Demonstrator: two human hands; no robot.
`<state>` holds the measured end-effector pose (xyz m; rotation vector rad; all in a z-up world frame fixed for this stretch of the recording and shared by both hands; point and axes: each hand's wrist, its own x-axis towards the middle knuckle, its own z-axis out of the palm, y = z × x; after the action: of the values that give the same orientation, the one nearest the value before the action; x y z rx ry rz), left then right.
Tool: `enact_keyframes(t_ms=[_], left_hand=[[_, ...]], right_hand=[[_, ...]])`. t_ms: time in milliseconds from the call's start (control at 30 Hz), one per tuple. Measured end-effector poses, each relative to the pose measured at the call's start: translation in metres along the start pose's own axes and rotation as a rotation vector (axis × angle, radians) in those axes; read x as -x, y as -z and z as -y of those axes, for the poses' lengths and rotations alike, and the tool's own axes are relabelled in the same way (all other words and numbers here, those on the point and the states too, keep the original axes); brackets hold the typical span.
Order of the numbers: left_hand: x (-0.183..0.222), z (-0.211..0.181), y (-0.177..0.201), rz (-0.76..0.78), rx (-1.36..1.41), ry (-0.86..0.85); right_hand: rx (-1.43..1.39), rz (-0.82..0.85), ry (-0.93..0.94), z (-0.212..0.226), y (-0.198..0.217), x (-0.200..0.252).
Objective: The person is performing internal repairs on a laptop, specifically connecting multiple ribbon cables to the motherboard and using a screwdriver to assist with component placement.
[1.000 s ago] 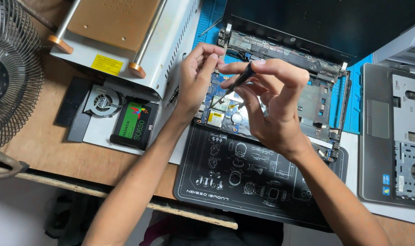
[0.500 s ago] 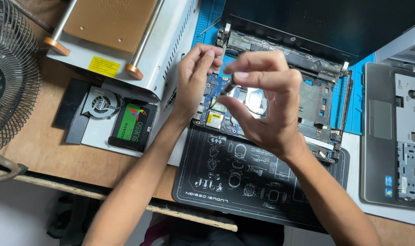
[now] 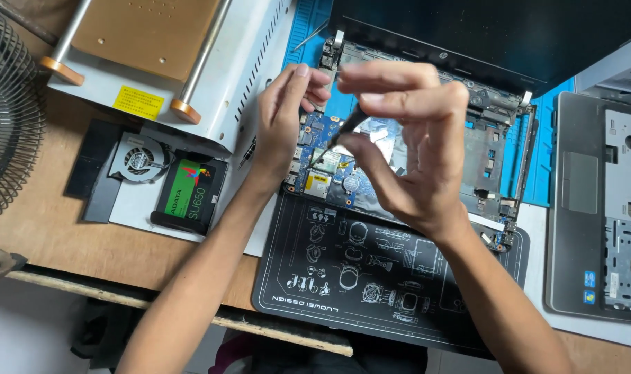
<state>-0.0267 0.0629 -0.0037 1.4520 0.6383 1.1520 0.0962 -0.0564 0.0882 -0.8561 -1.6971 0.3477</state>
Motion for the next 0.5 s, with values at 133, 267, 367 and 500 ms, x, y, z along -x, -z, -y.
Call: enact_keyframes(t_ms=[133, 267, 367, 500], left_hand=[[0.002, -0.001, 0.001, -0.006, -0.007, 0.014], [0.004, -0.008, 0.000, -0.002, -0.021, 0.030], [0.003, -0.005, 0.000, -0.003, -0.027, 0.031], [0.004, -0.005, -0.001, -0.010, 0.005, 0.034]], right_hand=[[-0.038, -0.017, -0.055, -0.006, -0.003, 0.008], [0.031, -0.025, 0.059, -0.002, -0.002, 0.003], [-0.049, 0.008, 0.026, -0.006, -0.003, 0.007], [0.088, -0.004, 0.080, -0.009, -0.003, 0.010]])
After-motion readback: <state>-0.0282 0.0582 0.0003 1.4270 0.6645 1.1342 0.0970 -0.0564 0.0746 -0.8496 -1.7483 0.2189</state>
